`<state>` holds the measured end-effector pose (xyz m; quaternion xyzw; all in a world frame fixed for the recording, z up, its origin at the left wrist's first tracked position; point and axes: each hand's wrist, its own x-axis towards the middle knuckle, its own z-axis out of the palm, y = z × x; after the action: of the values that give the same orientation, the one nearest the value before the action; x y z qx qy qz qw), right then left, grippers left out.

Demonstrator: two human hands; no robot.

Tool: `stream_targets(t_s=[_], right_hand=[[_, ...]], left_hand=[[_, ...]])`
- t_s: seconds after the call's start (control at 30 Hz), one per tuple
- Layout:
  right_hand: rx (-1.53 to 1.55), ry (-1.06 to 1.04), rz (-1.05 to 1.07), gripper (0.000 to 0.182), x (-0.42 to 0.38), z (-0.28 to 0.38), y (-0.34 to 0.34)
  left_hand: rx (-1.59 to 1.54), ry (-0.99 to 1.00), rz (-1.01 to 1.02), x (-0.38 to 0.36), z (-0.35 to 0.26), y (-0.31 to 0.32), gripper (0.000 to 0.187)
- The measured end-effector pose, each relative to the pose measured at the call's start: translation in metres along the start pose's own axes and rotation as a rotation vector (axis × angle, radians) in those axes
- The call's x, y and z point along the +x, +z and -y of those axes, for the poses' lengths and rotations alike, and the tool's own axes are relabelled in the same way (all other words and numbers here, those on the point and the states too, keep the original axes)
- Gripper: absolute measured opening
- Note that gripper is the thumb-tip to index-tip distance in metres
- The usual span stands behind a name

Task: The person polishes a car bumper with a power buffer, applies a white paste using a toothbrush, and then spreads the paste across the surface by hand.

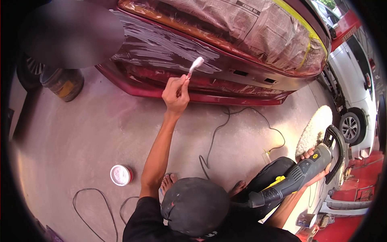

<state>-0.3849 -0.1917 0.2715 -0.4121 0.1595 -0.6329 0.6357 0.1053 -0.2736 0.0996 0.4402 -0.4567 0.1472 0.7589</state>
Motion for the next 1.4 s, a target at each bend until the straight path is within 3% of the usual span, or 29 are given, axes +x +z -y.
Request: stream_targets(t_s=[0.07,0.17,0.27,0.33,0.37,0.47,0.53,0.63,0.73,0.8,0.87,0.97,1.0,1.07,1.13,1.27,1.4], right_hand=[[-0.002,0.008,-0.009,0.085,0.000,0.001,0.000],[0.026,0.012,0.031,0.087,0.000,0.002,-0.006],[0.039,0.027,0.071,0.088,0.003,0.002,-0.008],[0.040,0.037,0.057,0.088,0.002,0.002,-0.005],[0.038,0.039,0.049,0.088,0.002,0.002,-0.004],[0.007,0.008,0.056,0.088,0.002,0.001,-0.006],[0.054,-0.020,0.050,0.089,0.000,-0.003,-0.009],[0.055,-0.039,0.015,0.089,-0.001,-0.003,-0.005],[0.018,-0.052,-0.025,0.091,0.000,-0.004,-0.001],[0.017,-0.046,-0.018,0.091,0.001,-0.005,0.004],[0.042,-0.064,-0.052,0.091,-0.001,-0.008,0.009],[0.046,-0.082,-0.043,0.092,-0.001,-0.007,0.006],[0.050,-0.092,-0.043,0.093,-0.002,-0.006,0.006],[0.079,-0.059,-0.047,0.092,-0.002,-0.005,0.012],[0.092,-0.005,0.067,0.093,-0.002,0.000,0.007],[0.018,0.088,0.098,0.101,0.009,0.016,-0.023],[0.043,0.189,0.314,0.110,0.022,0.029,-0.049]], left_hand=[[-0.073,-0.042,-0.308,0.002,0.023,-0.005,0.008],[0.120,0.033,-0.243,-0.002,0.053,-0.020,0.014],[0.096,0.018,0.061,-0.030,0.060,-0.008,0.013],[0.088,0.123,0.269,-0.030,0.037,-0.001,0.007],[0.058,0.110,0.255,-0.028,0.027,0.000,0.006],[-0.076,-0.102,-0.258,-0.030,0.053,-0.002,0.013],[-0.029,-0.155,-0.345,-0.016,0.054,-0.005,0.010],[0.133,0.046,0.138,-0.022,0.033,-0.003,0.007],[0.076,0.038,0.119,-0.022,0.019,-0.005,0.006],[-0.089,-0.204,-0.293,-0.021,0.036,-0.007,0.007],[0.030,-0.052,-0.027,-0.015,0.045,-0.010,0.006],[0.099,0.049,0.356,-0.004,0.009,-0.016,0.008],[0.003,-0.025,0.297,-0.001,0.002,-0.020,0.008],[-0.149,-0.183,0.175,0.006,-0.012,-0.043,0.009],[-0.026,-0.324,0.272,0.027,-0.051,-0.088,0.009],[0.621,-0.678,0.625,0.057,-0.124,-0.213,0.012],[1.125,-0.860,0.671,0.022,-0.172,-0.328,0.016]])
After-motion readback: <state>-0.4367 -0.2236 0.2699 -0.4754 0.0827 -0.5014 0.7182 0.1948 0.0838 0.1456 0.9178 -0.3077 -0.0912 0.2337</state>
